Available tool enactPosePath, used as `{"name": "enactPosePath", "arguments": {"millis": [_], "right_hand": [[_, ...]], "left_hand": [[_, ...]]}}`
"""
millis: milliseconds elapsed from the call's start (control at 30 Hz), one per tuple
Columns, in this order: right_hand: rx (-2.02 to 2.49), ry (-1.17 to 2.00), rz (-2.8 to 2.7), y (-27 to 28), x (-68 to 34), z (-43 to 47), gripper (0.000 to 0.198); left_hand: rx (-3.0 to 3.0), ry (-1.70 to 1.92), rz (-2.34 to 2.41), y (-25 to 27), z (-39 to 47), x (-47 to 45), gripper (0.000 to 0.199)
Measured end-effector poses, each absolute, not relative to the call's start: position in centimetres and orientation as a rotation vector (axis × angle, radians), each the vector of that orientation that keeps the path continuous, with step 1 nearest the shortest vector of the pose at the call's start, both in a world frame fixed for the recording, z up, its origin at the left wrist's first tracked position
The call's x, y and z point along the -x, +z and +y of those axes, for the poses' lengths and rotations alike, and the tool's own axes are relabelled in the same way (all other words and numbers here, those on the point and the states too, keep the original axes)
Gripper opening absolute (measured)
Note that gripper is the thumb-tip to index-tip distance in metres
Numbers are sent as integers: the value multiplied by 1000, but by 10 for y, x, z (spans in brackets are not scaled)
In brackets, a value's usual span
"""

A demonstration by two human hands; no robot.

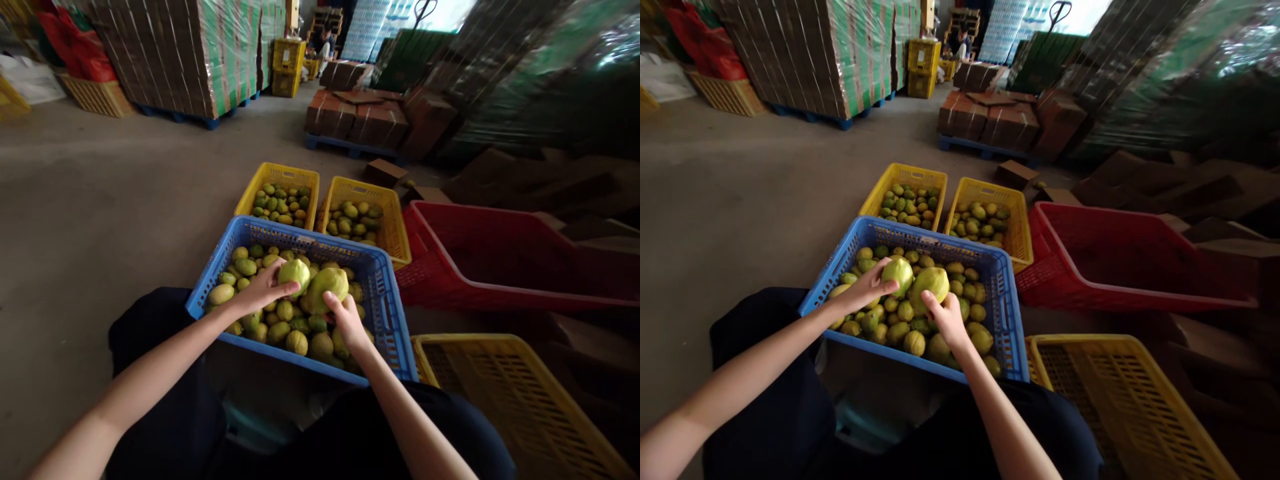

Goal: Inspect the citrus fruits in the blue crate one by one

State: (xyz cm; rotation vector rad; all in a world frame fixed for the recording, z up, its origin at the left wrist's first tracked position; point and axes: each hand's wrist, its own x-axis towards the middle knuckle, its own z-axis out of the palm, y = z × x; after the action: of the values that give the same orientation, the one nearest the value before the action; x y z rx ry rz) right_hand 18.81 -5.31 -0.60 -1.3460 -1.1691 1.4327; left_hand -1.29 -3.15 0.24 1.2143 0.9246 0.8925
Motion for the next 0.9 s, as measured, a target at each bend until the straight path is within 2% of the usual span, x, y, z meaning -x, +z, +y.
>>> {"name": "enactPosePath", "arguments": {"millis": [133, 300, 400, 500, 700, 900], "right_hand": [[1444, 908, -1403, 4, -188, -59, 38], [1421, 750, -1451, 2, -190, -63, 38], [1353, 778, -1447, -5, -190, -66, 52], [1295, 840, -1367, -12, -189, -68, 62], [1279, 1180, -1219, -12, -190, -63, 52], [1327, 1453, -910, -11, -194, -57, 54]], "left_hand": [[-1386, 1024, 924, 8, -30, 16, 63], [-1487, 1084, 912, 5, -31, 16, 67], [-1394, 1155, 884, 3, -30, 14, 73], [-1297, 1152, 861, 3, -27, 14, 70], [-1055, 974, 845, 2, -19, 22, 70], [-934, 861, 840, -2, -22, 24, 66]]}}
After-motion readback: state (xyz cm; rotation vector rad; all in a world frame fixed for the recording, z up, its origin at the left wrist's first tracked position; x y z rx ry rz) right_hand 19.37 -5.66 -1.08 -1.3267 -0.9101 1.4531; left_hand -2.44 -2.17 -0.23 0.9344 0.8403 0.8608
